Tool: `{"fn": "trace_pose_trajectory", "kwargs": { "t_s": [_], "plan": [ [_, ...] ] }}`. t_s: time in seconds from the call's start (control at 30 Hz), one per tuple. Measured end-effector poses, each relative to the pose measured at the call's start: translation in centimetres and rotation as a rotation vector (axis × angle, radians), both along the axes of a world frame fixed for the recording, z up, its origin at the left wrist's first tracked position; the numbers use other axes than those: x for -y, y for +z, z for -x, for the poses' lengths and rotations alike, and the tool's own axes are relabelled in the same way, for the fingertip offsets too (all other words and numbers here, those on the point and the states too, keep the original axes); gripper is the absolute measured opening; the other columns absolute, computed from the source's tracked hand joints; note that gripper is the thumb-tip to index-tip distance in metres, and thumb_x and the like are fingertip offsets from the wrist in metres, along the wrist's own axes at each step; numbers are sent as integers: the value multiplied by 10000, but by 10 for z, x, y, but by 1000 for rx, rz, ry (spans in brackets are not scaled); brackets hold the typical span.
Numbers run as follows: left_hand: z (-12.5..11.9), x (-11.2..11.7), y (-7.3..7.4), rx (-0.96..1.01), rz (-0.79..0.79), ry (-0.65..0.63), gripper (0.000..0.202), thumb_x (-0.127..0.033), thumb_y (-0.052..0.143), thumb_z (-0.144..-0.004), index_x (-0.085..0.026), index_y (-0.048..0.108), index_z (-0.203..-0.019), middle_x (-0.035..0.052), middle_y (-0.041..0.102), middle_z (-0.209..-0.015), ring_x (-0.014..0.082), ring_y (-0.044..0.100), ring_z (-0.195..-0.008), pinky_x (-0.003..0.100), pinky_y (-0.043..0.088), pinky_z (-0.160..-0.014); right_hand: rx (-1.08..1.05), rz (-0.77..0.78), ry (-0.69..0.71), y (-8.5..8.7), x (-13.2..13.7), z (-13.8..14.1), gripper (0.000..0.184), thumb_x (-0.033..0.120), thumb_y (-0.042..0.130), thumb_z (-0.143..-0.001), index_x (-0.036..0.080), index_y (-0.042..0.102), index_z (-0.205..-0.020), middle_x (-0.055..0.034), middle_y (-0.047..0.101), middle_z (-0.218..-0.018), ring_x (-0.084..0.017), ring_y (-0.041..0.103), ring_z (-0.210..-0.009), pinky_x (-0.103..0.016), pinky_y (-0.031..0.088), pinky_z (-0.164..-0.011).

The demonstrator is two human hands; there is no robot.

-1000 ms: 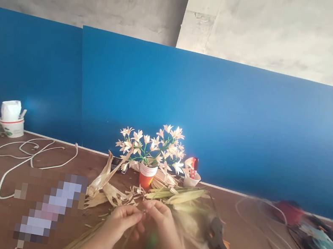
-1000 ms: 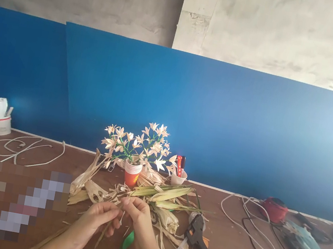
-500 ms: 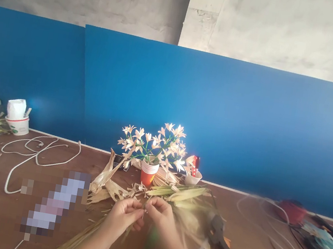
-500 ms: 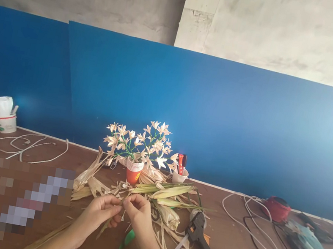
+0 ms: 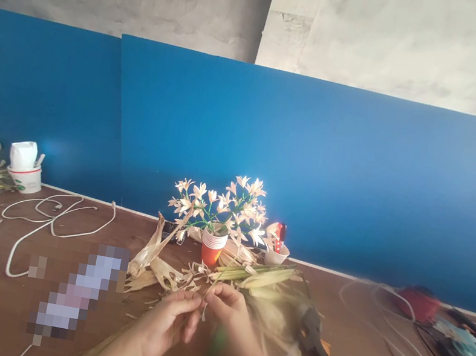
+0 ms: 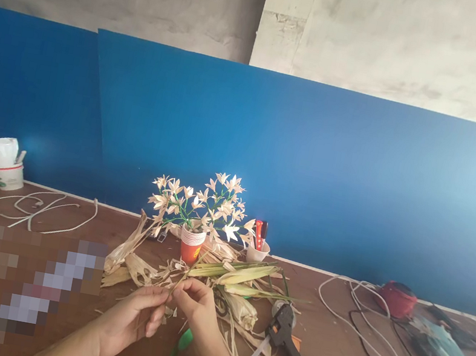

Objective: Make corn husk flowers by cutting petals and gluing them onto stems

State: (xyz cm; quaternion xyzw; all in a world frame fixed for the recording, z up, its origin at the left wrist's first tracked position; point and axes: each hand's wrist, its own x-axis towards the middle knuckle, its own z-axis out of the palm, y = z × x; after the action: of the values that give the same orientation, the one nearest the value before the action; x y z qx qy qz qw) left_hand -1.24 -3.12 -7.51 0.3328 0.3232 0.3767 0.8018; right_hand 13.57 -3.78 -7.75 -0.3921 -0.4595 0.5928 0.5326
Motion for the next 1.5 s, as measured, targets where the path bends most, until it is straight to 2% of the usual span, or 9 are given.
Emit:
{"fn": "trace_pose_trajectory", "kwargs": {
  "t_s": [0.13,0.3,0.47,0.63,0.83,1.13,1.2,1.3,1.5],
  "plan": [
    [0,1,3,-91,-65,7,275,-386,730,-668,-144,606,-710,-35,548,-482,82,465,-423,200,341,-449,-12,-14,-4,-1,-1,1,307,416,764,-671,180,571,-643,33,571,-537,-108,485,-492,-235,335,-521],
    [1,3,9,-457,-527,224,203,-352,605,-762,-164,598,-687,-28,556,-596,128,513,-579,229,402,-558,140,5,-54,2,-2,0,265,372,731,-652,177,556,-613,58,486,-499,-93,420,-485,-229,333,-508],
    [4,0,9,-795,-829,283,137,-239,530,-748,-179,614,-658,17,630,-678,187,576,-691,280,433,-667,237,12,-73,1,-1,0,163,275,670,-647,169,559,-594,44,502,-514,-100,432,-501,-227,324,-497],
    [6,-1,7,-981,-975,302,158,-185,486,-738,-191,601,-629,36,649,-686,202,599,-705,302,441,-687,323,10,-115,0,0,2,80,206,614,-636,172,559,-589,28,537,-527,-121,476,-523,-234,340,-501],
    [7,1,9,-1046,-1078,328,173,-174,468,-763,-201,559,-619,30,632,-669,203,599,-699,302,442,-674,385,-17,-162,8,1,4,97,161,605,-615,175,543,-541,43,504,-512,-108,443,-527,-227,332,-504],
    [2,1,4,-1070,-1065,474,125,-166,486,-685,-206,525,-573,16,611,-617,194,578,-638,297,420,-639,325,3,-81,19,7,7,176,242,672,-602,172,533,-520,53,480,-478,-86,389,-495,-217,297,-482],
    [9,-4,6,-1014,-945,478,118,-217,494,-684,-206,545,-579,8,609,-596,192,577,-611,285,422,-609,271,22,-31,19,6,5,180,278,683,-604,172,545,-556,56,475,-482,-79,376,-479,-213,285,-474],
    [23,-15,13,-898,-690,565,146,-312,522,-678,-199,579,-603,-6,592,-563,190,564,-577,274,422,-565,-13,25,60,18,4,-2,179,283,689,-598,176,546,-584,51,469,-503,-74,339,-472,-207,252,-460],
    [45,-31,15,-685,-304,1023,147,-327,535,-699,-184,569,-712,-5,589,-630,197,585,-644,280,449,-572,-388,17,51,24,-1,-20,286,364,669,-612,212,430,-574,63,309,-579,-93,226,-505,-217,175,-437]
  ]
}}
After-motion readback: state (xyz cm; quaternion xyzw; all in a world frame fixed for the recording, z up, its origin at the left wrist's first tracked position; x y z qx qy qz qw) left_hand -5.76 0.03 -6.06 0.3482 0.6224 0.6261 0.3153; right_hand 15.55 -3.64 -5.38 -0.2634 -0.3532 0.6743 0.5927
